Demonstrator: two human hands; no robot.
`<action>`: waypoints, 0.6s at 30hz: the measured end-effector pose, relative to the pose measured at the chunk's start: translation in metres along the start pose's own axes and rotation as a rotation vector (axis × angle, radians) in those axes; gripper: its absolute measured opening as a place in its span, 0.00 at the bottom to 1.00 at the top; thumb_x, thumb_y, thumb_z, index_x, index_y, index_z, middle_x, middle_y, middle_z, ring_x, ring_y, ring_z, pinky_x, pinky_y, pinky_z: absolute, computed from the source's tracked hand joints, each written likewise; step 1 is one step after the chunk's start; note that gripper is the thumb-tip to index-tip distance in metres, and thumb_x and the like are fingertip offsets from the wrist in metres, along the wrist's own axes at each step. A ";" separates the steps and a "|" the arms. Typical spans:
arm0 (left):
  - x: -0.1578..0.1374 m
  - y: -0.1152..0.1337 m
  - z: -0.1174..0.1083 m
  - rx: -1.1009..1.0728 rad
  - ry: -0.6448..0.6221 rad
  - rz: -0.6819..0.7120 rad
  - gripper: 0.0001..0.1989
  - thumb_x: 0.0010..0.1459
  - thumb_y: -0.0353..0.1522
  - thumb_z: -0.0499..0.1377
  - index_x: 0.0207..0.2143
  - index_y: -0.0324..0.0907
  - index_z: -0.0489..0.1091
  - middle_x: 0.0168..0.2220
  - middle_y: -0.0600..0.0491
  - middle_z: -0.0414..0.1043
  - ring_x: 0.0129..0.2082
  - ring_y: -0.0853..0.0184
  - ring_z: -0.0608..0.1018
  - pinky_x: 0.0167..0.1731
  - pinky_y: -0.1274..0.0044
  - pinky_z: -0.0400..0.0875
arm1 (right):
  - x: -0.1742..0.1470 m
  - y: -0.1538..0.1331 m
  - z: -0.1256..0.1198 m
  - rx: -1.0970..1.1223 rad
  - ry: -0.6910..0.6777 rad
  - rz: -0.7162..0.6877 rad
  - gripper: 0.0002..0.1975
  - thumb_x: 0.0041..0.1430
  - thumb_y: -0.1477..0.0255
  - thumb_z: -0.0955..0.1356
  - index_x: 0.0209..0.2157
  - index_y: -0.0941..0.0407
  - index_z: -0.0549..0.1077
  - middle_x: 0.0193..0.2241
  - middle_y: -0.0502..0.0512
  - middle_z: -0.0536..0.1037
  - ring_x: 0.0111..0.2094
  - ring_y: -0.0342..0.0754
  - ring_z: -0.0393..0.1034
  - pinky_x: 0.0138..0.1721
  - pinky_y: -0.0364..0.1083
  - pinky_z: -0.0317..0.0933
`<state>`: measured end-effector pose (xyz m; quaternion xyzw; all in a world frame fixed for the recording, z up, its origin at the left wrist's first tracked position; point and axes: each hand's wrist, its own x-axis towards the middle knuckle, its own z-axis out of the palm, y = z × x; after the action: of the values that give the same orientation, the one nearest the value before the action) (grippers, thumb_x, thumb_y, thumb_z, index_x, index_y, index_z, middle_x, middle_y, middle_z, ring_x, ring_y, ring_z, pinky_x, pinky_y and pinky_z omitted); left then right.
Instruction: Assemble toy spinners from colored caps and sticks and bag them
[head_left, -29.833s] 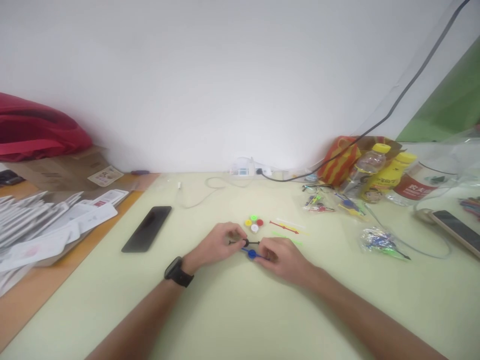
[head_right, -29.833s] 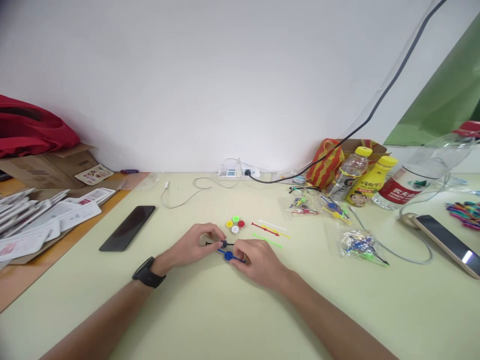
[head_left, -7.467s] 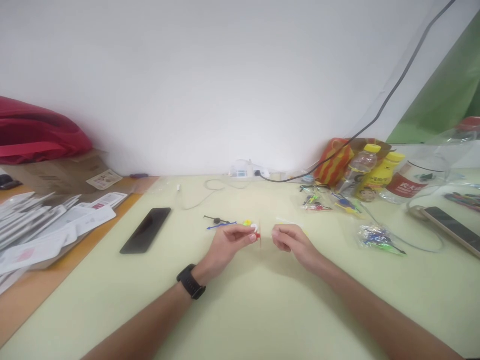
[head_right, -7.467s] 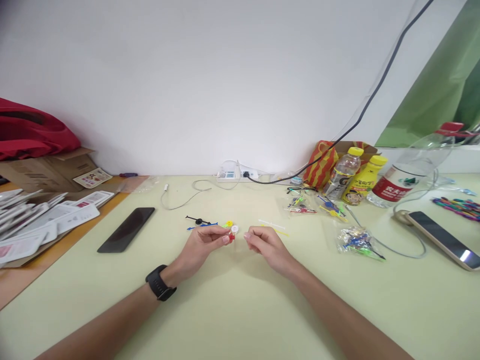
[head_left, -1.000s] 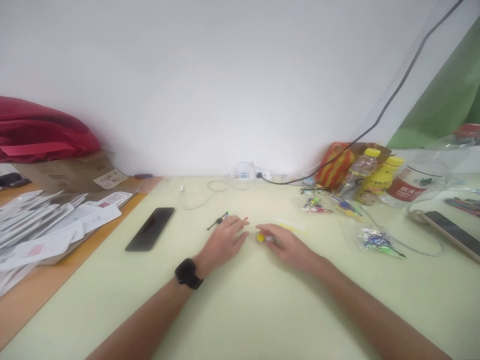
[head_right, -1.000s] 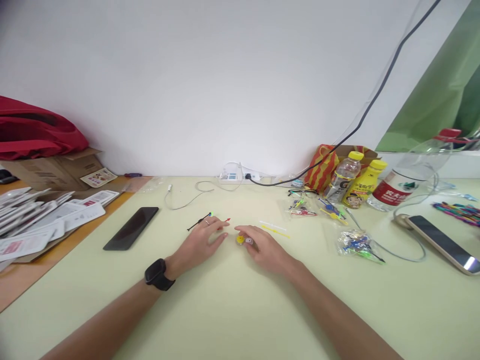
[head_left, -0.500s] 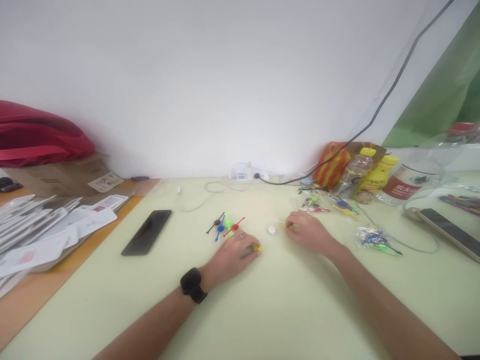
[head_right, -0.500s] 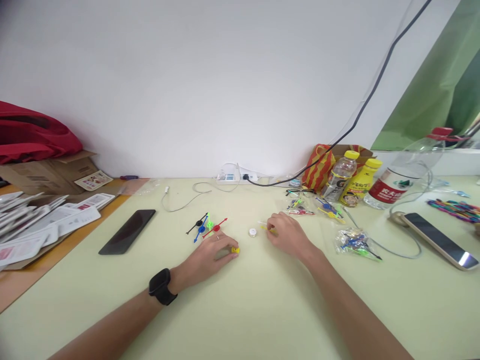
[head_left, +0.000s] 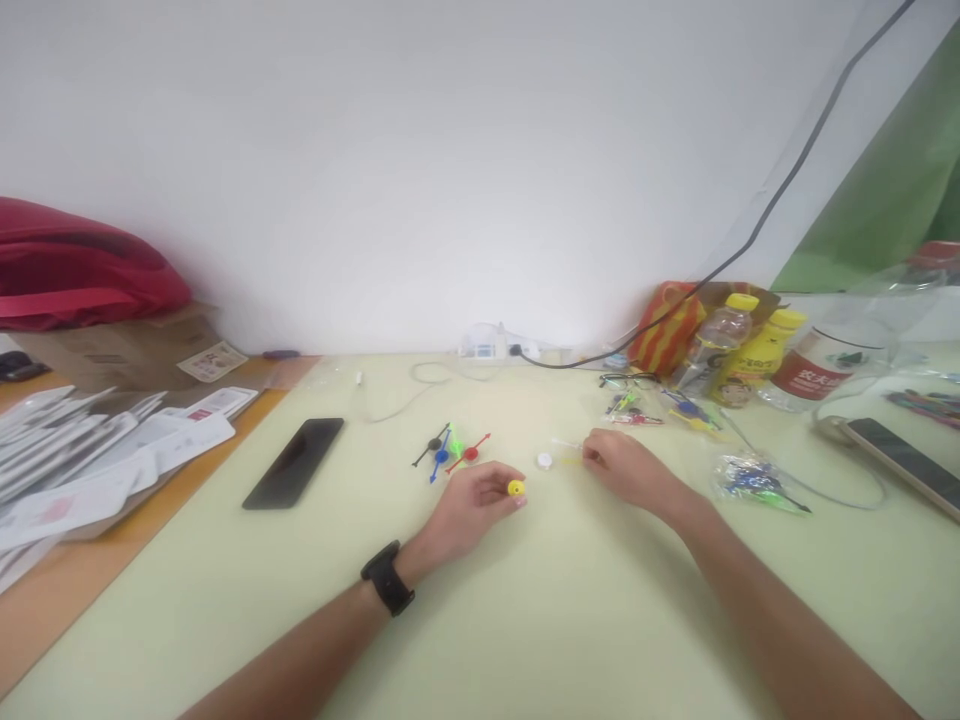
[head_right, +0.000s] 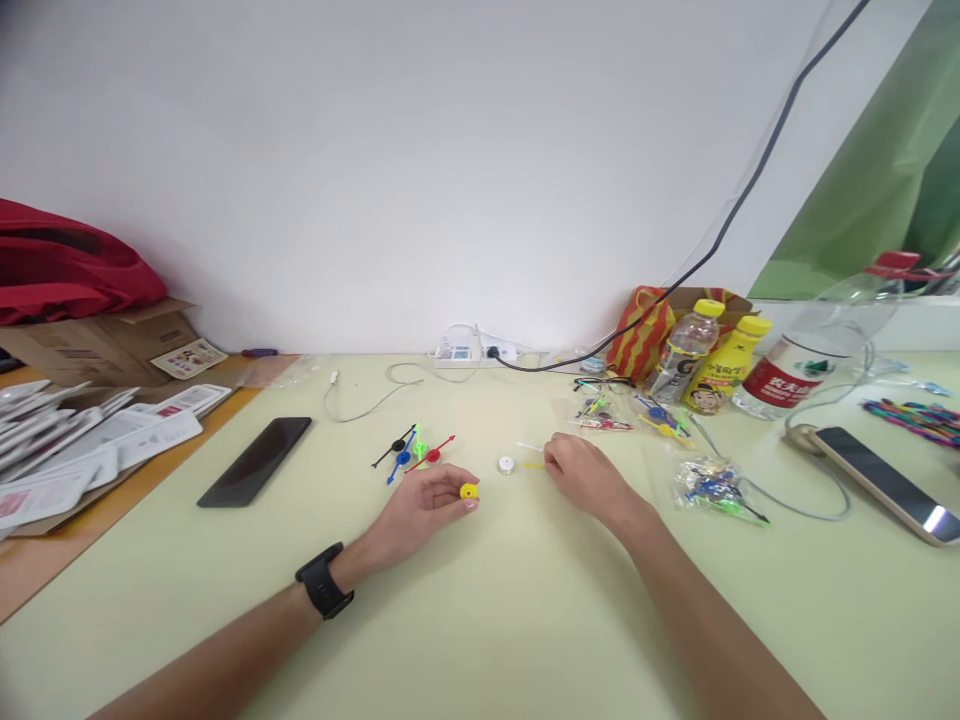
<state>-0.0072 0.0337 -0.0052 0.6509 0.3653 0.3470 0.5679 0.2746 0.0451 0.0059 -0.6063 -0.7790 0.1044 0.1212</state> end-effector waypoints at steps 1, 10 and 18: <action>0.000 -0.001 0.000 -0.015 -0.002 -0.016 0.15 0.55 0.38 0.70 0.42 0.40 0.76 0.39 0.49 0.78 0.39 0.64 0.81 0.47 0.69 0.78 | 0.000 -0.001 -0.001 -0.003 0.006 -0.002 0.11 0.62 0.79 0.61 0.27 0.54 0.69 0.33 0.53 0.77 0.35 0.48 0.70 0.34 0.45 0.56; 0.002 -0.002 -0.004 0.010 -0.002 -0.037 0.17 0.54 0.40 0.70 0.43 0.41 0.78 0.40 0.48 0.80 0.40 0.62 0.82 0.48 0.67 0.79 | -0.008 -0.009 -0.008 0.082 0.064 -0.004 0.08 0.66 0.72 0.62 0.32 0.53 0.70 0.34 0.53 0.79 0.36 0.49 0.72 0.36 0.46 0.58; 0.002 -0.002 -0.004 0.021 0.001 -0.060 0.16 0.55 0.40 0.70 0.42 0.41 0.78 0.41 0.48 0.80 0.40 0.62 0.82 0.47 0.68 0.78 | -0.016 -0.005 -0.010 0.097 -0.009 0.067 0.05 0.60 0.69 0.67 0.30 0.53 0.70 0.33 0.52 0.79 0.34 0.49 0.73 0.32 0.45 0.57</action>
<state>-0.0099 0.0377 -0.0064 0.6454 0.3883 0.3263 0.5712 0.2772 0.0280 0.0163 -0.6250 -0.7529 0.1487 0.1432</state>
